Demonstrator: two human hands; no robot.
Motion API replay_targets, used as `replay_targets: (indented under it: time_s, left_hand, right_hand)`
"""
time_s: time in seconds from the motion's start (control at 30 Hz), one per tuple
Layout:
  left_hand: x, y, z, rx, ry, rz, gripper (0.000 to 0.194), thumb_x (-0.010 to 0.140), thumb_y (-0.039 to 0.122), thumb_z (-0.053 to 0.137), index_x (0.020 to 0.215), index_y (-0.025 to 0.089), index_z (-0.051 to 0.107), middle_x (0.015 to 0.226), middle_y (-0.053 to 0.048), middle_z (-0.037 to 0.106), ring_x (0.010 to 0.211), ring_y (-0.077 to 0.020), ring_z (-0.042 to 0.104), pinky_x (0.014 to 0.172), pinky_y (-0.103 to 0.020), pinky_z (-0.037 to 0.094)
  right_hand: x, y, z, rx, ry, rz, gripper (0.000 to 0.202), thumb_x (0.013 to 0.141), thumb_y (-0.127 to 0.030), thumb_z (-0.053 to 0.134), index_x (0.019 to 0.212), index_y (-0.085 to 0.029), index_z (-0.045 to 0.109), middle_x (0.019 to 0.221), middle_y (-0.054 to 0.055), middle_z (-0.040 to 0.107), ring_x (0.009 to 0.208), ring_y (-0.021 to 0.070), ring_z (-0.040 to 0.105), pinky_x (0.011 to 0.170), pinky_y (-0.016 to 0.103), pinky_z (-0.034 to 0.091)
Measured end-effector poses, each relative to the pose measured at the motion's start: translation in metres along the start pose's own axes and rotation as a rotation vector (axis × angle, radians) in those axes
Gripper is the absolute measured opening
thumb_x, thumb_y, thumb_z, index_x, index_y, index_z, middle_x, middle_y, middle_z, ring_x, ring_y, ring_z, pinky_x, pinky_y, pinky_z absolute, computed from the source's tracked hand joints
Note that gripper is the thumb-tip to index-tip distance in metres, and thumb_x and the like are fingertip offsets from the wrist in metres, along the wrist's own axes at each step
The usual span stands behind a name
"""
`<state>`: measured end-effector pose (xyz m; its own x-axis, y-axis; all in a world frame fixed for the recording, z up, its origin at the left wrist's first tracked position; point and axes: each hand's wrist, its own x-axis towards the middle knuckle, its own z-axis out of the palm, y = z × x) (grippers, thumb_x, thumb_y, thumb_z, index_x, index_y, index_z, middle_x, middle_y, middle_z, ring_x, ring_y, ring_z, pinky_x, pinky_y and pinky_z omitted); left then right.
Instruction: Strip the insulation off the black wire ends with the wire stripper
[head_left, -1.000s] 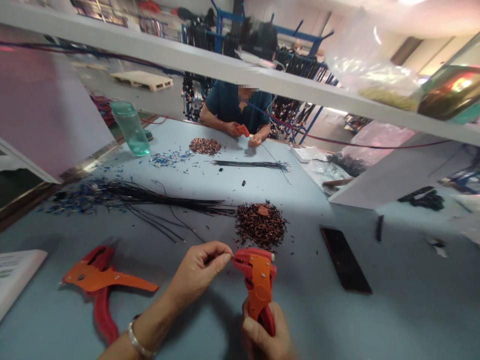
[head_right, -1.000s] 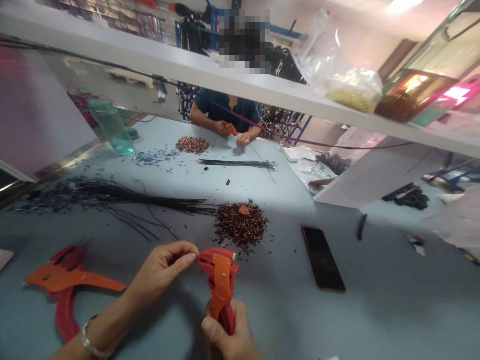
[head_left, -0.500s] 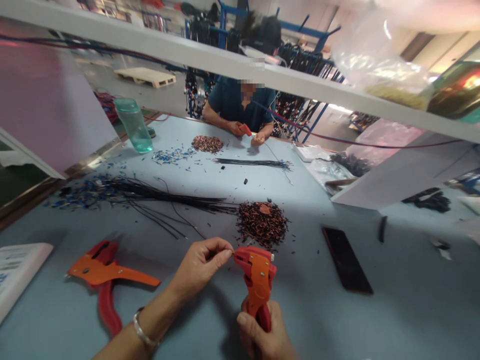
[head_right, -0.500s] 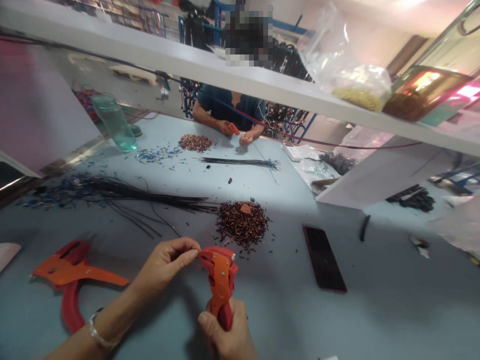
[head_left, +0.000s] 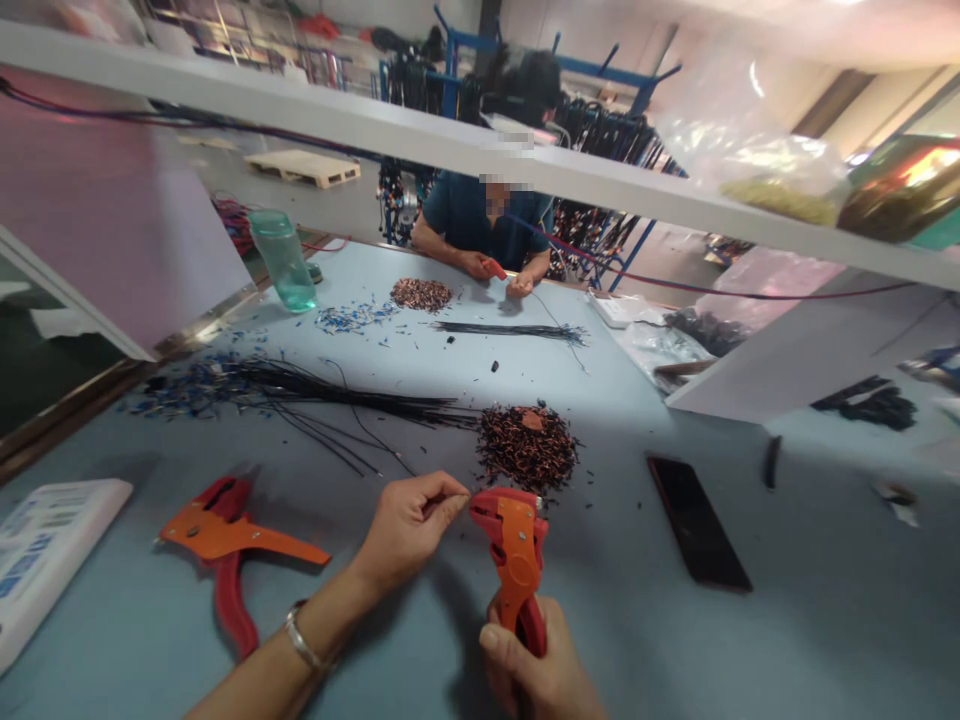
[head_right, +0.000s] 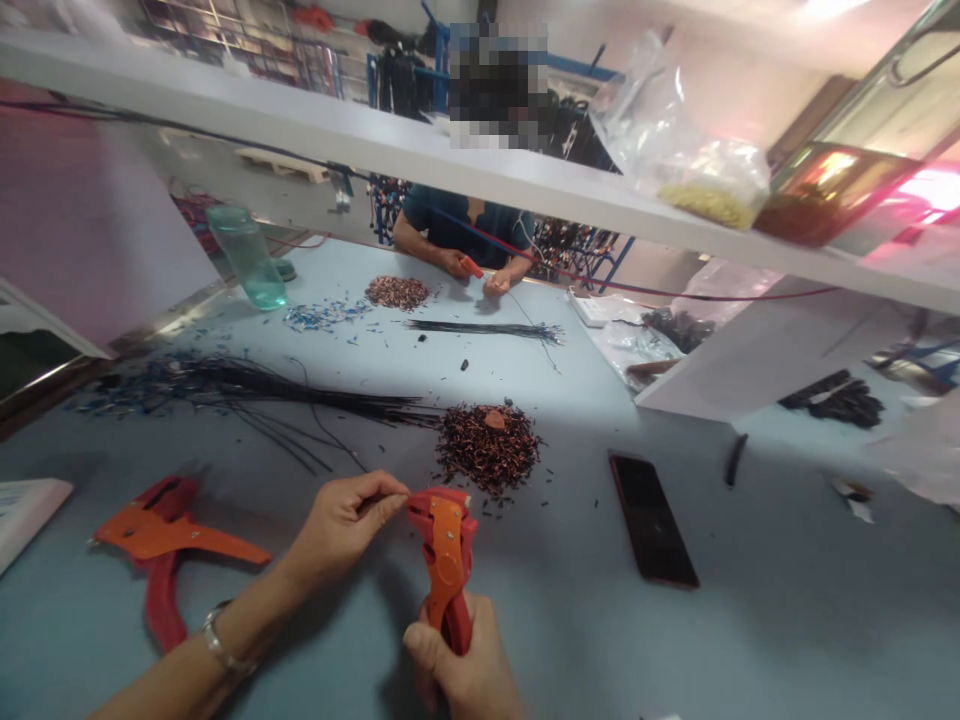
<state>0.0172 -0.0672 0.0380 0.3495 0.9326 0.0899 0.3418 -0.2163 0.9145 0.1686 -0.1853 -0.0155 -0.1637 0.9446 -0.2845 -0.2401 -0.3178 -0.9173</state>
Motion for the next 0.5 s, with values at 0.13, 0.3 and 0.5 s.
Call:
replay_targets:
  time_s: [0.13,0.3,0.5]
  left_hand:
    - [0.0018,-0.0001,-0.0017,-0.048,-0.047,-0.015,0.026,0.083,0.031,0.054,0.072,0.012,0.068,0.057,0.0,0.061,0.052,-0.0115,0.048,0.051,-0.02,0.035]
    - [-0.0004,-0.0002,-0.0031,0.053,0.035,0.109,0.025,0.085,0.028,0.053,0.072,0.013,0.069,0.056,0.0,0.06,0.052,-0.0112,0.047,0.051,-0.02,0.035]
    - [0.0006,-0.0091,0.0038,0.223,0.038,0.033,0.023,0.086,0.022,0.051,0.075,0.014,0.069,0.064,-0.002,0.067,0.059,-0.0138,0.057,0.056,-0.02,0.041]
  right_hand:
    - [0.0017,-0.0044,0.0004,-0.008,0.052,-0.009,0.046,0.073,-0.059,0.068,0.064,-0.02,0.046,0.037,-0.011,0.036,0.03,0.0039,0.029,0.033,0.018,0.019]
    - [0.0033,-0.0075,-0.0004,0.001,0.077,-0.026,0.048,0.072,-0.058,0.069,0.058,-0.02,0.045,0.036,-0.01,0.035,0.031,0.004,0.029,0.033,0.019,0.019]
    - [-0.0016,-0.0052,-0.0058,0.16,0.002,0.112,0.044,0.069,-0.054,0.075,0.066,-0.018,0.051,0.041,-0.009,0.041,0.032,0.0048,0.035,0.035,0.018,0.027]
